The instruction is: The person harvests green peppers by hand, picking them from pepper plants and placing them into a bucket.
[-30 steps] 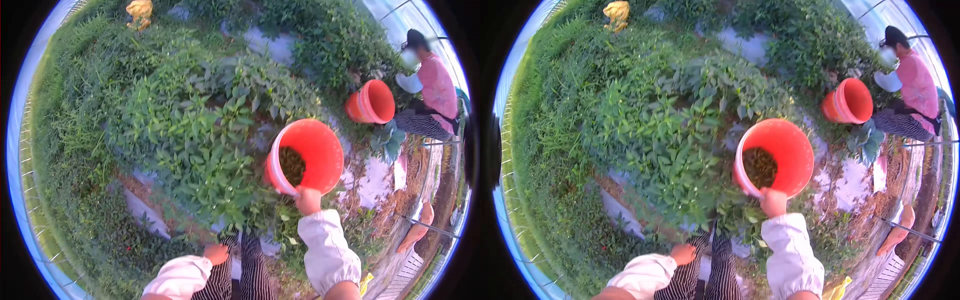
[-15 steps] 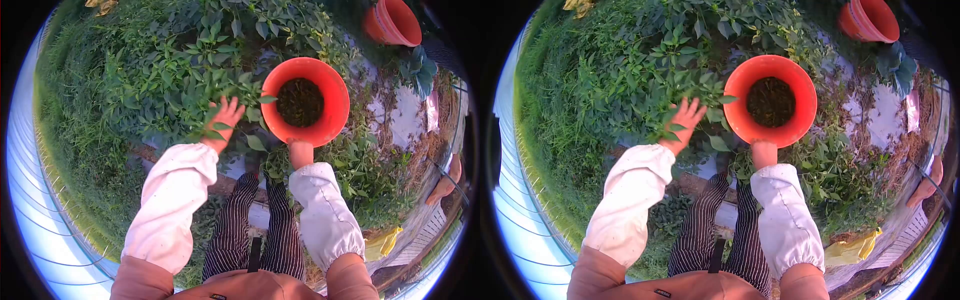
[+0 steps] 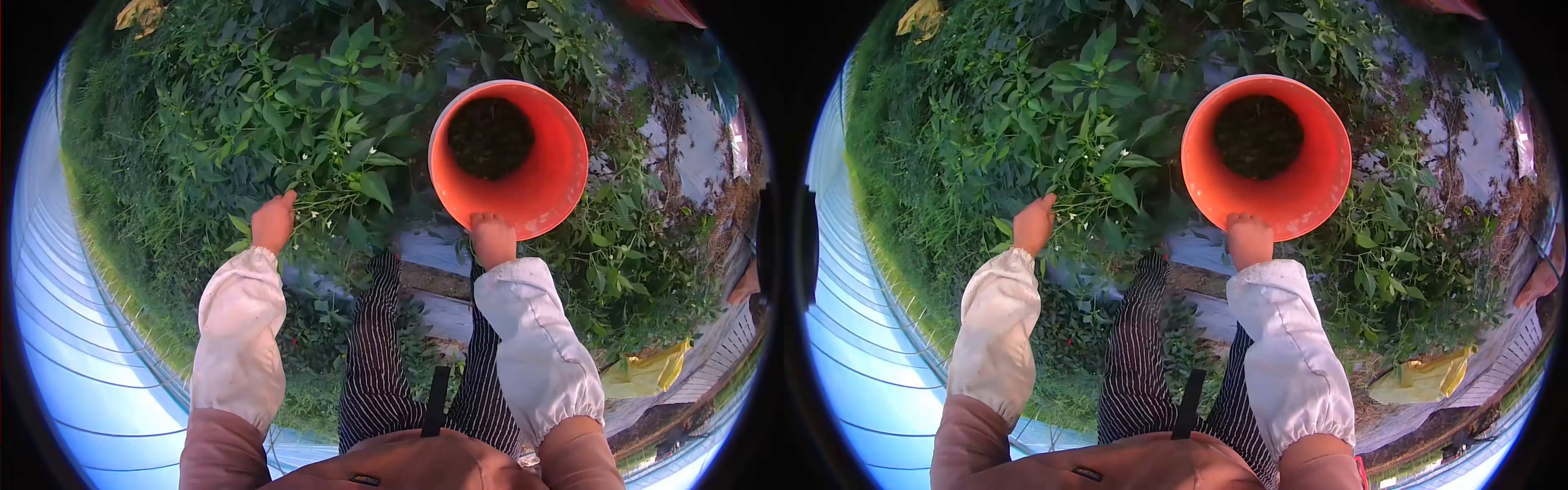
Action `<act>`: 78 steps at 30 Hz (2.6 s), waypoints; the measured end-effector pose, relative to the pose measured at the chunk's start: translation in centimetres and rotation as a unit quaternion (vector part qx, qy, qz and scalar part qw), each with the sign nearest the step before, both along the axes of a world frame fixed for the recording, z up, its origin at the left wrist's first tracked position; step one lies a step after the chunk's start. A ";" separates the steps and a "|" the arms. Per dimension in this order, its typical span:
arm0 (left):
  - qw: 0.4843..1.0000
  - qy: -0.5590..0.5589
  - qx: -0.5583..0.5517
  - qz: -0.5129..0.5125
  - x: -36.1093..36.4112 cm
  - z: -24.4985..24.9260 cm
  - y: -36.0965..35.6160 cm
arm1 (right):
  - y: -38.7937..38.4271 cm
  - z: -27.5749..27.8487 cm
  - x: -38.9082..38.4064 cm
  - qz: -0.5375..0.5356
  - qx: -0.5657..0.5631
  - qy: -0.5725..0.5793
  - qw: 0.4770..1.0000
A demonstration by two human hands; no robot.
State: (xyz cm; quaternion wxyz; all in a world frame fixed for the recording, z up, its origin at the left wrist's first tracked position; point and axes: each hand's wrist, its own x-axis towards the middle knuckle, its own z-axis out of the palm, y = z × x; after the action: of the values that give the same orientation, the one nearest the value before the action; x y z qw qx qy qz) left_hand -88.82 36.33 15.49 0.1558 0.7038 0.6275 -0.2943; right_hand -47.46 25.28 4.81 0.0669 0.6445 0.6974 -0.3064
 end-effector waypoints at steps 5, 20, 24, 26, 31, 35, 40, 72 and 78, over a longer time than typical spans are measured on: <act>0.998 -0.060 -0.001 0.024 -0.8 -0.2 -1.2 | 5.1 6.7 -7.1 -0.116 0.179 0.217 0.953; 0.989 -0.117 -0.067 0.063 -4.0 -1.6 -2.6 | 5.9 2.8 -26.7 -0.568 -0.220 0.427 0.668; 0.988 -0.112 -0.089 0.066 -4.7 -1.7 -3.4 | 5.1 4.6 -28.8 -0.675 -0.227 0.498 0.495; 0.989 -0.109 -0.084 0.061 -4.7 -1.9 -3.4 | 4.2 5.5 -29.6 -0.707 -0.219 0.535 0.408; 0.993 -0.114 -0.015 0.039 -4.5 -3.2 -3.8 | 0.9 9.5 -26.2 -0.494 -0.379 0.597 0.506; 0.991 -0.107 -0.007 0.074 -3.9 -2.6 -3.1 | -0.9 10.5 -17.1 -0.500 -0.262 0.561 0.606; 0.993 -0.088 0.023 0.079 -2.3 -2.8 -2.2 | 1.2 11.7 -2.8 -0.648 -0.123 0.600 0.453; 0.807 -0.364 0.089 0.457 -30.2 -0.5 -20.0 | -28.7 3.8 -38.3 -0.591 -0.323 0.394 0.625; 0.778 -0.394 -0.080 0.483 -25.5 -5.4 -26.7 | -28.7 0.3 -37.2 -0.580 -0.297 0.398 0.645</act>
State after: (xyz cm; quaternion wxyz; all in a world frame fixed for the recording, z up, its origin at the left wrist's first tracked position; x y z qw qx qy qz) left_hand -114.29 9.59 10.05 0.5669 0.3481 0.7430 0.0729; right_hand -84.64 -3.46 5.07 -0.2206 0.6787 0.0117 -0.7004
